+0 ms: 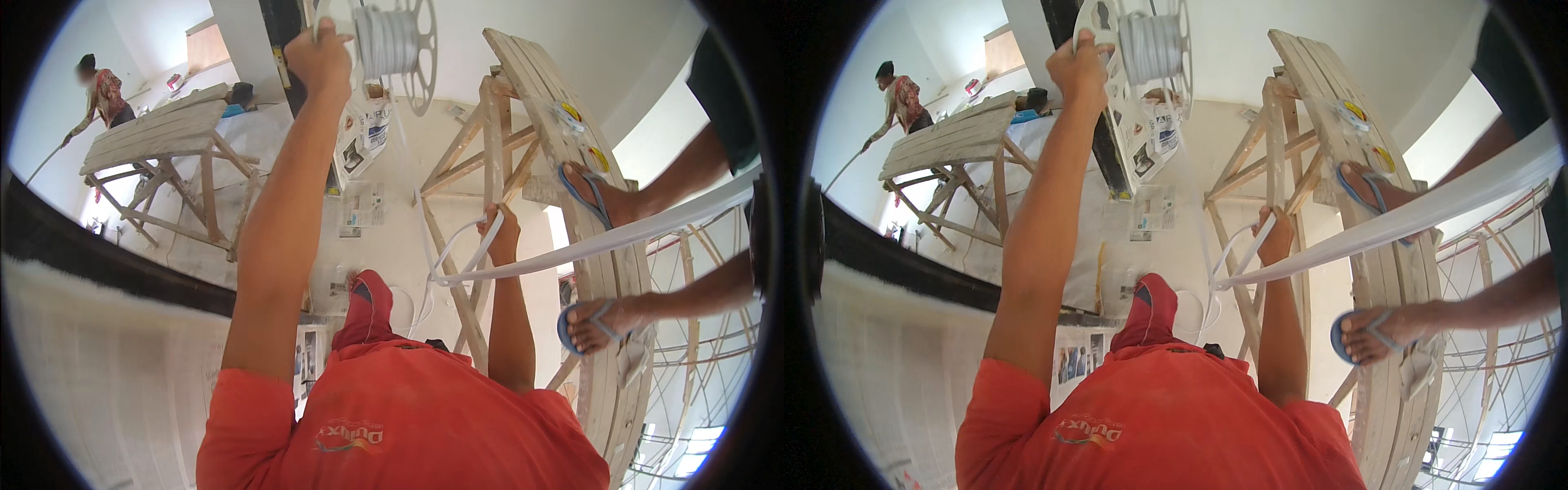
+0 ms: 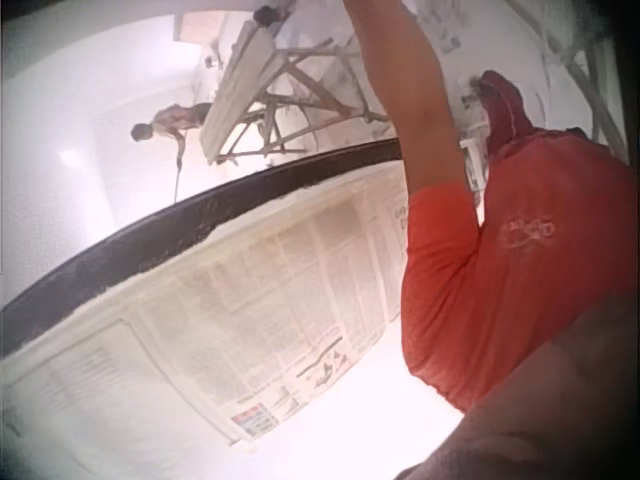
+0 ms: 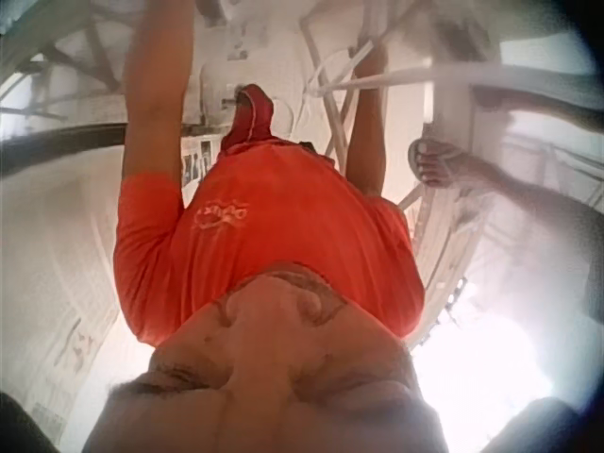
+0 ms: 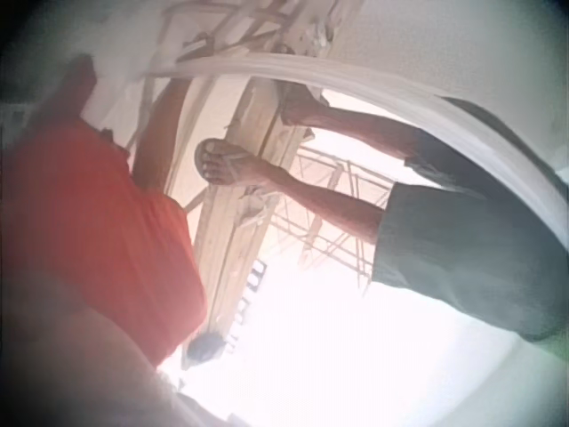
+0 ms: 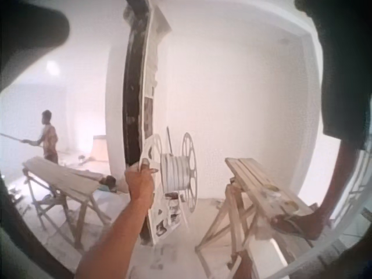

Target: The person holds a spool of white electrical conduit and walks through a room under construction. They hand the conduit to another person standing on a wooden scaffold, who then positions the conduit along the wall near the ceiling.

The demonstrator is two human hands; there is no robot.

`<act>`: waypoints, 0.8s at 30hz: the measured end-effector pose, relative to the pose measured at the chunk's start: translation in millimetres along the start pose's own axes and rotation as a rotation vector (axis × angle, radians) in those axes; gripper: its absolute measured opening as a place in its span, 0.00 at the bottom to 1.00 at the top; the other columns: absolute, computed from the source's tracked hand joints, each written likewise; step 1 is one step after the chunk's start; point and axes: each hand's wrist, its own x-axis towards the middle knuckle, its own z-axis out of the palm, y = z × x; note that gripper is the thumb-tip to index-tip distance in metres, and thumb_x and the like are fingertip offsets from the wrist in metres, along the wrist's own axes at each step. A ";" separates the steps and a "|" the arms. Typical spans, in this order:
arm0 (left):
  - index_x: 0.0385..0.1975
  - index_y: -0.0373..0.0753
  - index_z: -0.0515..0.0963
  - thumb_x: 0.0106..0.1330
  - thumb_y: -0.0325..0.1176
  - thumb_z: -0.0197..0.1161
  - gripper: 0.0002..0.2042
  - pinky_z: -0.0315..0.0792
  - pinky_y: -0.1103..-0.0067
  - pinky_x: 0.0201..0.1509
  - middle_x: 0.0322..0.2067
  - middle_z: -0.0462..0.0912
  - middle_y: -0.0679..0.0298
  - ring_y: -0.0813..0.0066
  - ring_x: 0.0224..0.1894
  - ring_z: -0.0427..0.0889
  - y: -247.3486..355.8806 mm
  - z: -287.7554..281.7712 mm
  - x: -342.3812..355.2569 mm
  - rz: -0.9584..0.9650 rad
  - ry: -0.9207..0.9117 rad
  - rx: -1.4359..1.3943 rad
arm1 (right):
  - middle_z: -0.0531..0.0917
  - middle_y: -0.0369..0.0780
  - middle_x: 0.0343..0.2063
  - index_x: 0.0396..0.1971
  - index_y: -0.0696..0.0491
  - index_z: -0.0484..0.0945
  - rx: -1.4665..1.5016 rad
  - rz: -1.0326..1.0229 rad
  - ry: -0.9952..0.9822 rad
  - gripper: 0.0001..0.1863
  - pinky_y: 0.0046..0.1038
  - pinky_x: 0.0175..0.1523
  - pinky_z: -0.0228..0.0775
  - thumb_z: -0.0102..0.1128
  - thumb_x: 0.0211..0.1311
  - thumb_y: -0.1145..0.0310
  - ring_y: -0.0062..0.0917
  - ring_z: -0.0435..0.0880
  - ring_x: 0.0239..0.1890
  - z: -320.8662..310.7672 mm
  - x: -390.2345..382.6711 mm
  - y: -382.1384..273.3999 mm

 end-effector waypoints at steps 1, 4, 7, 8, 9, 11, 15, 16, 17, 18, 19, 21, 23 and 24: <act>0.33 0.24 0.79 0.72 0.32 0.59 0.14 0.65 0.78 0.19 0.25 0.85 0.52 0.77 0.16 0.74 -8.1 15.1 17.0 -0.033 -0.020 -0.009 | 0.81 0.40 0.20 0.32 0.60 0.78 0.008 -0.018 -0.008 0.19 0.23 0.25 0.78 0.53 0.75 0.59 0.24 0.86 0.22 5.6 2.5 6.5; 0.36 0.25 0.78 0.73 0.33 0.58 0.13 0.57 0.80 0.13 0.27 0.86 0.48 0.81 0.11 0.65 -48.9 59.0 60.6 -0.107 -0.121 -0.069 | 0.81 0.41 0.23 0.33 0.60 0.78 0.006 0.008 -0.008 0.18 0.24 0.27 0.78 0.53 0.75 0.59 0.25 0.87 0.24 22.0 9.6 24.5; 0.37 0.25 0.78 0.74 0.34 0.58 0.14 0.57 0.80 0.13 0.26 0.86 0.48 0.81 0.10 0.63 -106.7 104.5 111.0 -0.110 -0.184 -0.029 | 0.80 0.41 0.25 0.33 0.60 0.78 -0.101 -0.005 0.047 0.16 0.25 0.27 0.78 0.54 0.75 0.61 0.25 0.86 0.25 36.5 24.9 36.6; 0.34 0.25 0.79 0.73 0.34 0.58 0.14 0.61 0.79 0.18 0.25 0.86 0.50 0.79 0.14 0.69 -128.8 117.1 128.4 -0.134 -0.216 -0.018 | 0.79 0.41 0.25 0.33 0.60 0.78 -0.204 -0.041 0.069 0.15 0.25 0.27 0.78 0.55 0.75 0.63 0.25 0.86 0.25 40.3 33.1 38.5; 0.32 0.24 0.80 0.72 0.33 0.59 0.15 0.66 0.77 0.23 0.24 0.86 0.52 0.77 0.18 0.74 -152.6 127.4 144.5 -0.157 -0.250 -0.009 | 0.79 0.42 0.26 0.34 0.60 0.79 -0.301 -0.169 0.125 0.14 0.25 0.27 0.78 0.55 0.74 0.64 0.25 0.85 0.25 43.5 41.1 38.8; 0.30 0.24 0.81 0.72 0.33 0.59 0.15 0.71 0.76 0.29 0.24 0.85 0.53 0.74 0.22 0.80 -199.4 151.0 180.5 -0.179 -0.298 0.007 | 0.79 0.45 0.28 0.35 0.61 0.79 -0.221 -0.016 0.194 0.10 0.31 0.29 0.77 0.55 0.73 0.69 0.30 0.84 0.26 52.9 60.1 36.2; 0.33 0.25 0.81 0.73 0.34 0.58 0.15 0.58 0.79 0.18 0.23 0.85 0.53 0.82 0.14 0.67 -285.7 192.2 244.2 -0.164 -0.397 0.063 | 0.78 0.47 0.29 0.35 0.61 0.78 -0.233 0.367 0.254 0.08 0.34 0.32 0.73 0.55 0.72 0.72 0.31 0.81 0.26 65.3 91.9 19.5; 0.33 0.25 0.80 0.74 0.34 0.58 0.15 0.51 0.81 0.12 0.23 0.85 0.53 0.86 0.10 0.61 -303.8 201.2 255.3 -0.157 -0.430 0.077 | 0.78 0.46 0.28 0.36 0.60 0.78 -0.285 0.396 0.271 0.10 0.33 0.31 0.72 0.54 0.73 0.69 0.31 0.81 0.27 66.3 97.6 14.9; 0.33 0.24 0.81 0.74 0.34 0.58 0.15 0.52 0.81 0.12 0.20 0.84 0.56 0.86 0.10 0.61 -319.6 209.9 264.8 -0.173 -0.453 0.080 | 0.78 0.45 0.27 0.36 0.60 0.78 -0.269 0.371 0.324 0.11 0.33 0.32 0.72 0.53 0.74 0.68 0.31 0.81 0.27 70.2 101.8 10.4; 0.33 0.24 0.81 0.74 0.34 0.58 0.15 0.52 0.81 0.12 0.20 0.83 0.57 0.86 0.10 0.60 -332.7 216.4 270.5 -0.163 -0.466 0.101 | 0.77 0.44 0.26 0.36 0.59 0.78 -0.236 0.431 0.397 0.12 0.33 0.32 0.72 0.52 0.75 0.67 0.31 0.81 0.27 71.7 106.2 6.9; 0.34 0.24 0.81 0.74 0.34 0.58 0.15 0.52 0.81 0.12 0.19 0.83 0.57 0.86 0.10 0.60 -344.4 227.8 277.6 -0.135 -0.473 0.106 | 0.78 0.44 0.24 0.36 0.59 0.78 -0.238 0.451 0.460 0.13 0.33 0.33 0.72 0.50 0.76 0.65 0.32 0.81 0.27 74.3 110.2 4.1; 0.36 0.23 0.82 0.74 0.34 0.58 0.15 0.52 0.80 0.13 0.19 0.83 0.58 0.86 0.10 0.60 -364.2 249.6 289.3 -0.122 -0.464 0.091 | 0.78 0.45 0.25 0.36 0.60 0.78 -0.299 0.472 0.557 0.14 0.33 0.33 0.71 0.50 0.76 0.65 0.32 0.81 0.28 78.4 116.3 -0.7; 0.37 0.24 0.83 0.73 0.34 0.57 0.16 0.67 0.75 0.32 0.25 0.86 0.55 0.76 0.24 0.75 -379.5 264.1 300.9 -0.139 -0.506 0.195 | 0.79 0.45 0.24 0.35 0.60 0.78 -0.369 0.483 0.613 0.13 0.34 0.32 0.71 0.51 0.75 0.66 0.33 0.81 0.26 83.5 119.5 -5.1; 0.37 0.24 0.84 0.72 0.35 0.56 0.16 0.74 0.73 0.42 0.28 0.88 0.54 0.72 0.30 0.82 -387.1 270.7 305.3 -0.143 -0.525 0.247 | 0.79 0.45 0.24 0.34 0.60 0.78 -0.386 0.491 0.602 0.13 0.34 0.31 0.71 0.52 0.75 0.66 0.33 0.80 0.26 86.3 119.9 -7.6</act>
